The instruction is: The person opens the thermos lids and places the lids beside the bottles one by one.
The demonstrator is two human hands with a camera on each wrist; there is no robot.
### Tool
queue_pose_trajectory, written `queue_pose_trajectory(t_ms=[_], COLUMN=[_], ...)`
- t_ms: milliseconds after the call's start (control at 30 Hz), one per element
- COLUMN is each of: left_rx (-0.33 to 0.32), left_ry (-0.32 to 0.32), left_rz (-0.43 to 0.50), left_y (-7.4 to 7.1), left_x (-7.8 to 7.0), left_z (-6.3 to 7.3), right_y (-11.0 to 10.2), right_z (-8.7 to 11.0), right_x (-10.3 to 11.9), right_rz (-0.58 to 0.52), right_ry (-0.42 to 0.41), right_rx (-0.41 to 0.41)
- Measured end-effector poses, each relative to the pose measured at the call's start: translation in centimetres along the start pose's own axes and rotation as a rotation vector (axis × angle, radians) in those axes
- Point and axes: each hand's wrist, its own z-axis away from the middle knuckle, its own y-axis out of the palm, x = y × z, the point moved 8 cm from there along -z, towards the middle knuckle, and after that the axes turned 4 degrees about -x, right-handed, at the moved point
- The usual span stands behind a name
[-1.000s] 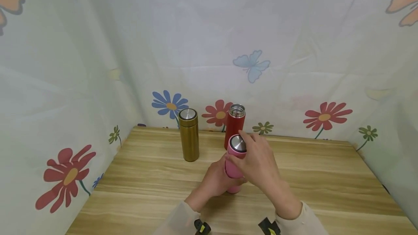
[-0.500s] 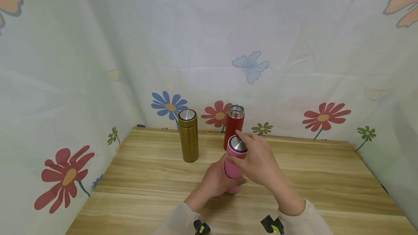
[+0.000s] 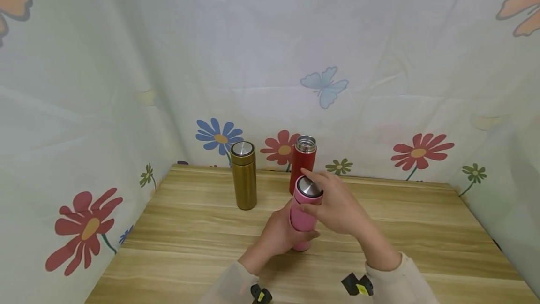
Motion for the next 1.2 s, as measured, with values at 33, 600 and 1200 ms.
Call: queue_pose_trajectory(t_ms=[33,600,1200], left_rx=[-0.001,-0.006,-0.005], left_ry=[0.002,0.002,0.009], left_rz=[-0.002,-0.029,-0.014], left_y=[0.00,0.05,0.09], left_x=[-0.02,0.05,-0.15], left_z=[-0.01,-0.06,-0.01], right_y=[-0.02,0.20,0.12], right_z=[-0.02,-0.59,-0.60], right_x=[-0.04,-0.76,-0.93], right_rz=[-0.001,-0.146,-0.218], right_ry=[-0.003,-0.098,-0.108], right_rx=[0.008,0.180,0.210])
